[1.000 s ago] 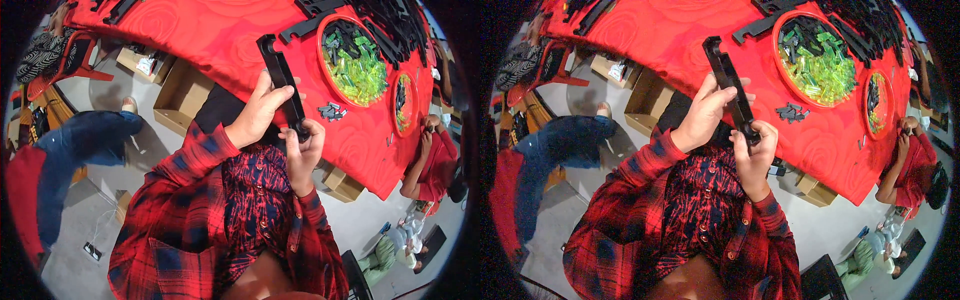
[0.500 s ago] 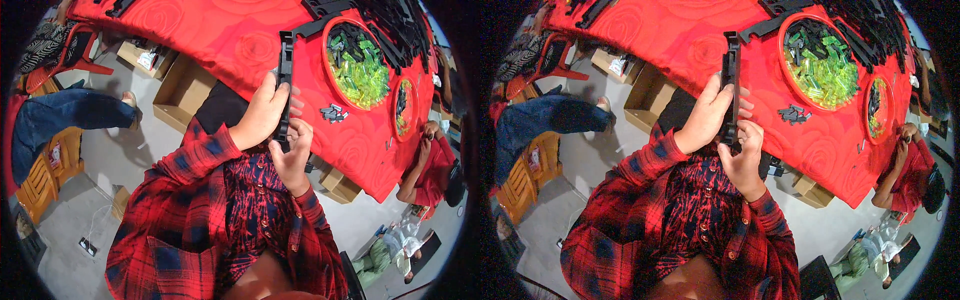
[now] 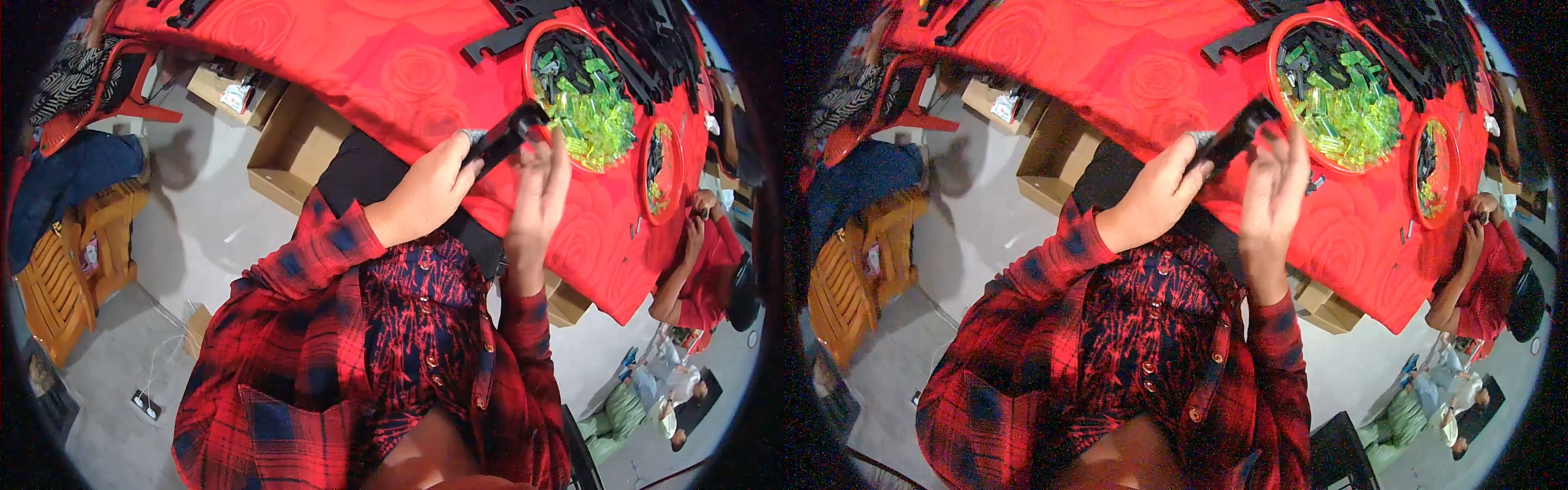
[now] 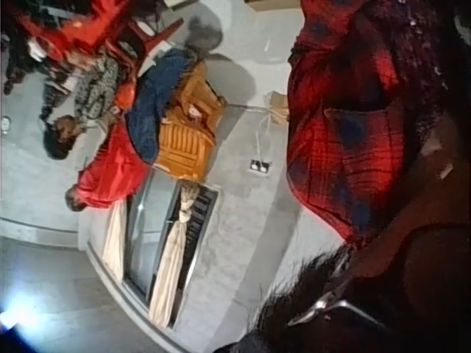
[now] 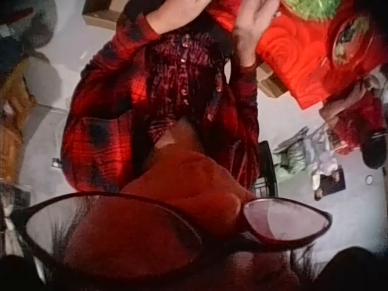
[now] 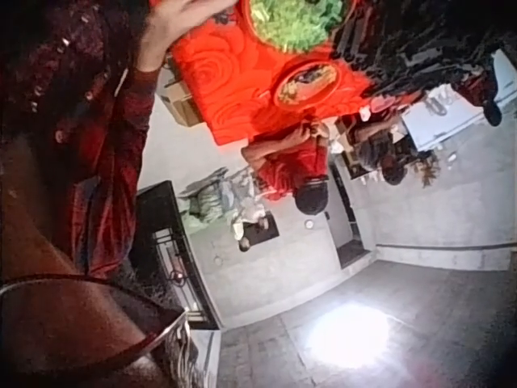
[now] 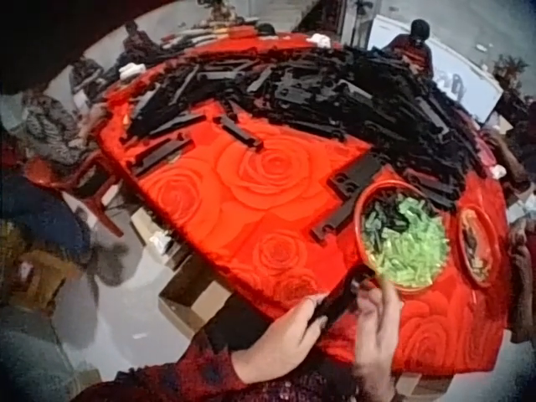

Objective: The person assembles plastic parts and small components into a toy gun frame by hand on a table.

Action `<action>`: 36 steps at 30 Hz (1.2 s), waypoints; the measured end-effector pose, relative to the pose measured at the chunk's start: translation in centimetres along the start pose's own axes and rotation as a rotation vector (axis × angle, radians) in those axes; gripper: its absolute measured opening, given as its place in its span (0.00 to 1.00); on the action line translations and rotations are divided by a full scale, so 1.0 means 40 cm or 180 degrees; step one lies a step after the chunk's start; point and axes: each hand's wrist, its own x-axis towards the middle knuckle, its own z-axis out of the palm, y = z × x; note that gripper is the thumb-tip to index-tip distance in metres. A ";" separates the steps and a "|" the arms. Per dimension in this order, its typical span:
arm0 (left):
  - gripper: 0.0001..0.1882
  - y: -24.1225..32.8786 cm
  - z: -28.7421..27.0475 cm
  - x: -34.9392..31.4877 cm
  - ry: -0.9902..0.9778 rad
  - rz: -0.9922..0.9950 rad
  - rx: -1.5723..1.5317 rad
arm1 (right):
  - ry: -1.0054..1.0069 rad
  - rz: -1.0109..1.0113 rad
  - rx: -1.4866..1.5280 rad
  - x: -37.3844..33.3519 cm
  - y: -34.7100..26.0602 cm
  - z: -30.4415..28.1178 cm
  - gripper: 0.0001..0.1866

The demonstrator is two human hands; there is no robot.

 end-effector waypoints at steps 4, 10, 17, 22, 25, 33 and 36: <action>0.11 0.003 0.009 -0.012 -0.0221 -0.0252 -0.0032 | 0.0026 0.0122 0.0808 0.061 -0.057 0.015 0.29; 0.16 0.013 0.006 -0.033 -0.0263 -0.0763 -0.0172 | -0.0160 -0.0284 0.0135 0.036 -0.059 0.020 0.25; 0.14 0.034 0.002 -0.047 -0.0172 -0.0626 -0.0138 | -0.0035 -0.0787 -0.0794 0.004 -0.079 -0.004 0.21; 0.13 0.033 0.005 -0.051 -0.0298 -0.0694 -0.0137 | 0.0075 -0.1116 -0.1297 -0.012 -0.079 -0.004 0.19; 0.12 0.013 -0.012 -0.031 -0.0934 -0.0926 -0.0379 | 0.0109 -0.0963 -0.1590 -0.004 -0.080 -0.007 0.19; 0.38 -0.010 -0.041 -0.026 -0.1536 -0.1755 -0.1987 | -0.0052 0.0133 -0.0865 0.050 0.012 -0.050 0.22; 0.38 -0.006 -0.046 -0.025 -0.1400 -0.2201 -0.2604 | -0.0077 0.0045 -0.0867 0.052 0.033 -0.047 0.23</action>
